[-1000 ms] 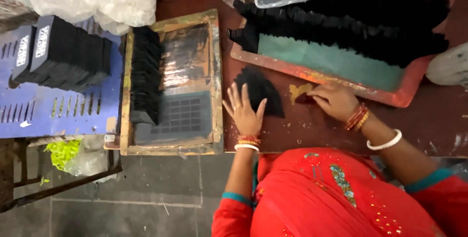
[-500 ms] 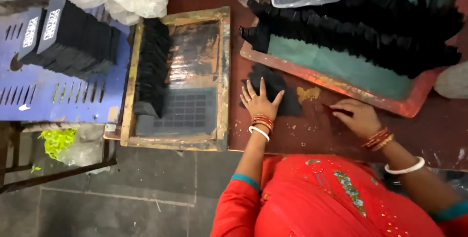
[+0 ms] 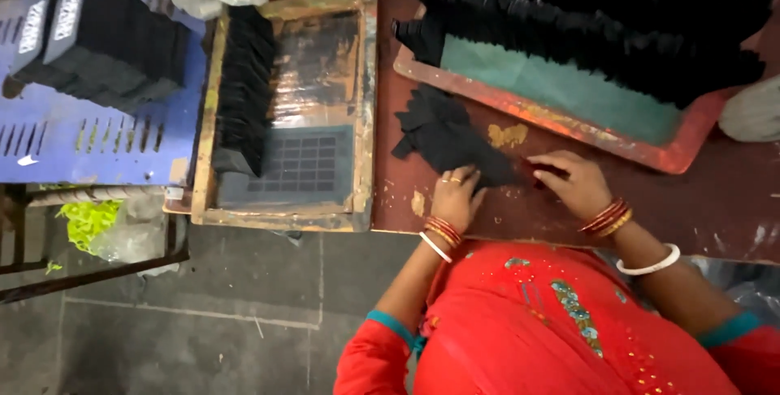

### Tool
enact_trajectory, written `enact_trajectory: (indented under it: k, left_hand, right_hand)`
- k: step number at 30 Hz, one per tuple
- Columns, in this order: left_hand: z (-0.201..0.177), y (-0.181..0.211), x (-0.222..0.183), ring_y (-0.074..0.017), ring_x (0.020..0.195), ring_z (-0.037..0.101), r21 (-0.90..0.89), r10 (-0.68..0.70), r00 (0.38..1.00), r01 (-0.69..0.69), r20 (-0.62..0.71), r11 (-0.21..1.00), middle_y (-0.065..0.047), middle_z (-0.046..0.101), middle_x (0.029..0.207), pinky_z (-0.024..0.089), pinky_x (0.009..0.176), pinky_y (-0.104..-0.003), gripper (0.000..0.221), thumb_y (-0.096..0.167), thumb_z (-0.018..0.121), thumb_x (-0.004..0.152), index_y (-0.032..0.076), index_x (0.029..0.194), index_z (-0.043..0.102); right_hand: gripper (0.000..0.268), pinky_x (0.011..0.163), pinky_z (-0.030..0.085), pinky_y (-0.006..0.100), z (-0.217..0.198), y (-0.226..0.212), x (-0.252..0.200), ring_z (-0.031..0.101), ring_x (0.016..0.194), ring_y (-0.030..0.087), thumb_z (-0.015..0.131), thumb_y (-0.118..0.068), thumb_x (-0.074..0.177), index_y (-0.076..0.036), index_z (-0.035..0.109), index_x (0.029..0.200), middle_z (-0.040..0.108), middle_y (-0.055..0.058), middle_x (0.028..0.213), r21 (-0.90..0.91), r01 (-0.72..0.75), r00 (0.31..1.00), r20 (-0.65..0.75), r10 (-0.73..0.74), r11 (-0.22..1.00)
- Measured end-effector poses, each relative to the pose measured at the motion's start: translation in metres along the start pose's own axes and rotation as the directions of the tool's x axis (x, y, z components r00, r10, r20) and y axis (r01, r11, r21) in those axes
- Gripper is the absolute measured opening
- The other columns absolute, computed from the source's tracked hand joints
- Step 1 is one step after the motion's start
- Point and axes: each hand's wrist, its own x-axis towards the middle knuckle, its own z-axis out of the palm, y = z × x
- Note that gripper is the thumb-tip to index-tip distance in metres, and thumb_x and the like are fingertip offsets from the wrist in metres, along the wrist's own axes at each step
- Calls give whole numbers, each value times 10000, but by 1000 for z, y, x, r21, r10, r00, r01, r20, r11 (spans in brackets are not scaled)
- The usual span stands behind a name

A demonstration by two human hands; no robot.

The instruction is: Apply glue from a bottle to black fabric label components and assemble them on a workbench.

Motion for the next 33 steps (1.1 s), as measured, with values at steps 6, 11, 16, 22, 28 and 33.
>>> enact_trajectory:
  k: [6,11,16,22,28,33]
  left_hand:
    - [2,10,-3,-352,1147,619,-174,-35,992,13,-121,985,-149,665,1275,512,1011,-443,482,181,778,809,32,1254,668]
    - [4,13,-5,-374,1044,631,-145,-139,990,133,-29,980,-188,685,1098,510,963,-459,607,189,792,813,43,1376,621]
    - [5,13,-7,-381,986,650,-97,-146,988,141,-45,985,-201,695,1014,518,923,-464,621,215,798,819,53,1389,611]
    - [-12,0,-28,-390,978,657,-42,-49,991,44,-128,998,-213,705,1025,518,906,-478,585,246,785,888,10,1384,586]
    - [-54,-17,-58,-392,944,640,75,-217,908,260,-358,963,-194,697,1011,492,860,-499,475,301,793,860,16,1218,670]
    - [-10,22,-9,-395,1070,606,-105,-154,968,135,-197,985,-206,648,1144,508,922,-477,445,299,781,864,7,1189,696]
  right_hand:
    - [257,875,561,383,23,-14,-8,690,1004,297,656,-131,910,-108,753,1147,707,115,1082,-210,260,965,57,-254,942]
    - [284,831,547,416,74,0,22,643,955,324,594,-86,889,-60,716,1144,654,127,1026,-331,427,902,215,-373,841]
    - [311,754,521,440,72,4,4,612,872,326,569,-85,895,-37,691,1178,595,130,945,-317,467,884,197,-424,826]
    - [254,778,565,370,41,33,-22,676,920,272,640,-146,892,-155,765,1113,682,73,1015,-228,359,925,220,-311,905]
    - [223,828,562,371,16,39,-17,689,947,261,696,-198,936,-165,785,1138,701,62,1045,-259,139,988,97,-118,956]
    - [214,842,563,376,32,2,15,683,974,271,682,-183,921,-141,767,1114,687,76,1063,-234,362,932,85,-351,902]
